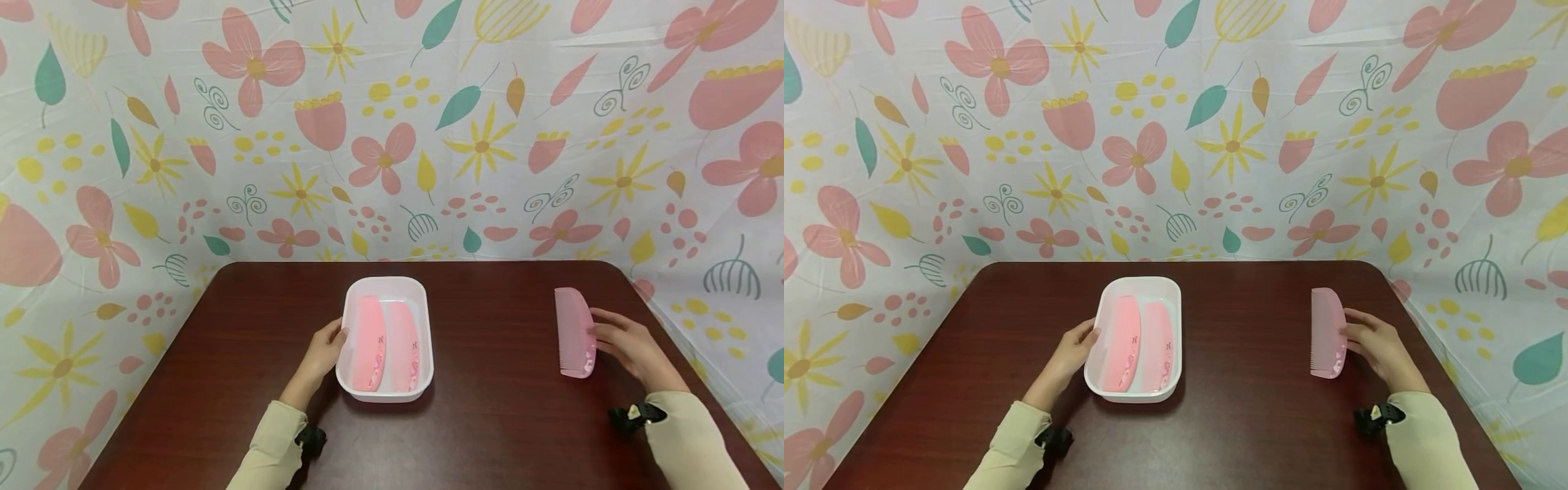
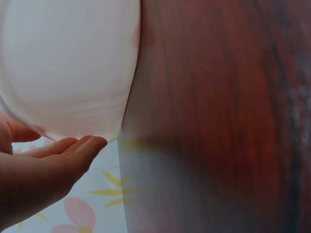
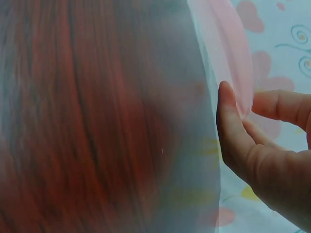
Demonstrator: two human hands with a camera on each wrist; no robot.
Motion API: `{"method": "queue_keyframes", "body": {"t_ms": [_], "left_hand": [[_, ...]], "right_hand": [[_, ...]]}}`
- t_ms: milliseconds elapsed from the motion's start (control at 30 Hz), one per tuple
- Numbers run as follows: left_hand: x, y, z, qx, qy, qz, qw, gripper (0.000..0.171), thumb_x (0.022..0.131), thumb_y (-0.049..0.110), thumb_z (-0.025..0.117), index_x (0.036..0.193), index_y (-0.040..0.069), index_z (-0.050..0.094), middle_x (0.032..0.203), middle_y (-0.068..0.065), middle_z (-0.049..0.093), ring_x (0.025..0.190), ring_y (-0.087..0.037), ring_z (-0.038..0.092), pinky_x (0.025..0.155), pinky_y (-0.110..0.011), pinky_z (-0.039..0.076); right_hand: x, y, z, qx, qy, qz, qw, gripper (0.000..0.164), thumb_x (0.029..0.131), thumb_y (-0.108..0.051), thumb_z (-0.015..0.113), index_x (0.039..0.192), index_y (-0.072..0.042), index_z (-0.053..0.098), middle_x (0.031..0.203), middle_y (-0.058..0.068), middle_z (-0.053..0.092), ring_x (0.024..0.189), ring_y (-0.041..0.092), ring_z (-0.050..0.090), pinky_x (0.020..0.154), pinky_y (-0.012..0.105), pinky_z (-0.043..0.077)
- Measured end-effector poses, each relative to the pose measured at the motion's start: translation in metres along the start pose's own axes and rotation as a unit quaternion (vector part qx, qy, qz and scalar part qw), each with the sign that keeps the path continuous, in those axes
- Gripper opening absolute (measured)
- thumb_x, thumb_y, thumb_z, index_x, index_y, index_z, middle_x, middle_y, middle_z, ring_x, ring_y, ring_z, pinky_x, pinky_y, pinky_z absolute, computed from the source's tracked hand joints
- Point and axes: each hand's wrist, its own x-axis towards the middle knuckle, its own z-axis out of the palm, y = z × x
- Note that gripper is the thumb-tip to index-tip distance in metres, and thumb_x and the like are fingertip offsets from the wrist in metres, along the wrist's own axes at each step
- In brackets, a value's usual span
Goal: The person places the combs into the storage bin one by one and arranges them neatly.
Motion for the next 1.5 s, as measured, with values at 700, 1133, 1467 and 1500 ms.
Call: {"method": "queue_keyframes", "body": {"t_ms": [700,1133,1467,1500], "left_hand": [[-0.001,-0.002,0.001,-0.001,0.005,-0.001,1.0,0.042,0.101,0.013,0.047,0.138,-0.006,0.046,0.128,-0.026,0.056,0.107,-0.033,0.059,0.089,-0.045,0.05],[-0.002,-0.001,0.001,-0.002,0.001,-0.001,1.0,0.042,0.102,0.013,0.046,0.139,-0.006,0.045,0.129,-0.027,0.055,0.109,-0.034,0.058,0.09,-0.047,0.049],[-0.001,0.0,0.001,-0.003,0.002,0.001,1.0,0.042,0.101,0.013,0.047,0.139,-0.006,0.045,0.13,-0.027,0.055,0.109,-0.034,0.058,0.09,-0.046,0.049],[-0.001,0.0,0.001,-0.002,0.003,0.002,1.0,0.042,0.101,0.013,0.047,0.139,-0.006,0.045,0.129,-0.026,0.055,0.109,-0.034,0.058,0.09,-0.046,0.05]], "right_hand": [[0.001,-0.006,0.059,-0.023,-0.006,-0.024,0.999,0.038,0.092,0.001,0.061,0.128,-0.009,0.052,0.091,-0.005,0.068,0.084,0.006,0.064,0.071,0.023,0.056],[0.01,-0.009,0.1,-0.069,-0.015,-0.013,0.997,0.062,0.093,-0.007,0.062,0.144,0.009,0.03,0.097,-0.004,0.065,0.088,0.006,0.063,0.075,0.024,0.055],[0.018,-0.014,0.132,-0.049,-0.025,-0.012,0.998,0.061,0.093,-0.004,0.062,0.144,0.009,0.03,0.098,0.001,0.063,0.087,0.008,0.063,0.076,0.024,0.055],[0.019,-0.015,0.136,-0.044,-0.027,-0.014,0.999,0.061,0.093,-0.003,0.062,0.144,0.009,0.031,0.098,0.001,0.063,0.087,0.008,0.063,0.076,0.025,0.055]]}}
